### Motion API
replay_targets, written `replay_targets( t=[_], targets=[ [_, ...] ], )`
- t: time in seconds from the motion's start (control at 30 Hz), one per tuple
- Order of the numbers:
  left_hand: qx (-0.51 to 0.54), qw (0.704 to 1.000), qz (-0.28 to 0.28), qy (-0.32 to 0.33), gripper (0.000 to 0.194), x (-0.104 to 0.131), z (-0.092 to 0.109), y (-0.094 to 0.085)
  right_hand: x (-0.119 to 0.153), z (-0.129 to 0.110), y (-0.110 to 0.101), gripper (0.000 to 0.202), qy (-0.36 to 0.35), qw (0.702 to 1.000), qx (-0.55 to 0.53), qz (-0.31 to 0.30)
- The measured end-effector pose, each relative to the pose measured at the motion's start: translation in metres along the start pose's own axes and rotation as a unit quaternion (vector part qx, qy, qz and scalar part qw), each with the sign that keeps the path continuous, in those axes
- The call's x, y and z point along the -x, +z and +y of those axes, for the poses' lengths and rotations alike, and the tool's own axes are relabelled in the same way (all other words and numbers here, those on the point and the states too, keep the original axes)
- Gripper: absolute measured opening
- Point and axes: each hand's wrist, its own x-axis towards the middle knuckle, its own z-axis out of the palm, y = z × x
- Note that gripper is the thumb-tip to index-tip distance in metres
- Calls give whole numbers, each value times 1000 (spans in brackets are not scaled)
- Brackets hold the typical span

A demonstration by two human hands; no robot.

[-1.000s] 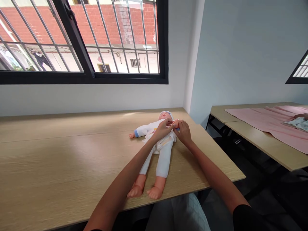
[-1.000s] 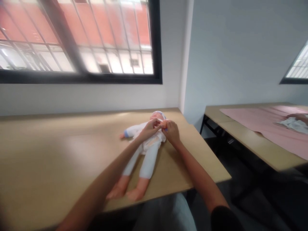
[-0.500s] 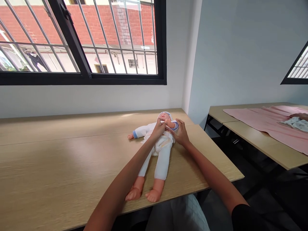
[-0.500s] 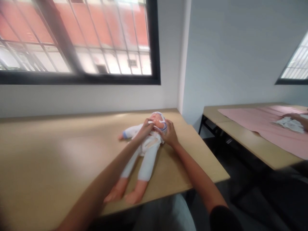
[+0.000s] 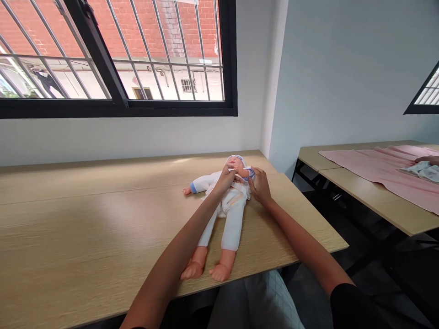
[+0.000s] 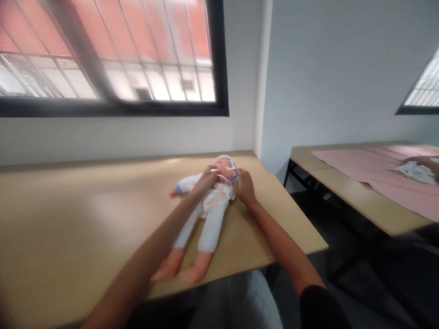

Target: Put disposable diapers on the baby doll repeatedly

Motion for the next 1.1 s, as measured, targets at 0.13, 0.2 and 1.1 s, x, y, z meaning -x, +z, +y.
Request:
replay_targets(
  t=[0.13, 0.2, 1.1],
  targets=[
    [53, 998, -16, 0, 16, -5, -6, 0, -1, -4, -1, 35, -12, 999, 29, -10],
    [68, 997, -31, 8, 16, -8, -9, -1, -2, -5, -2, 33, -11, 999, 33, -7],
    [54, 997, -49, 20, 28, -8, -9, -3, -2, 6, 2, 12, 3, 998, 33, 60]
  ],
)
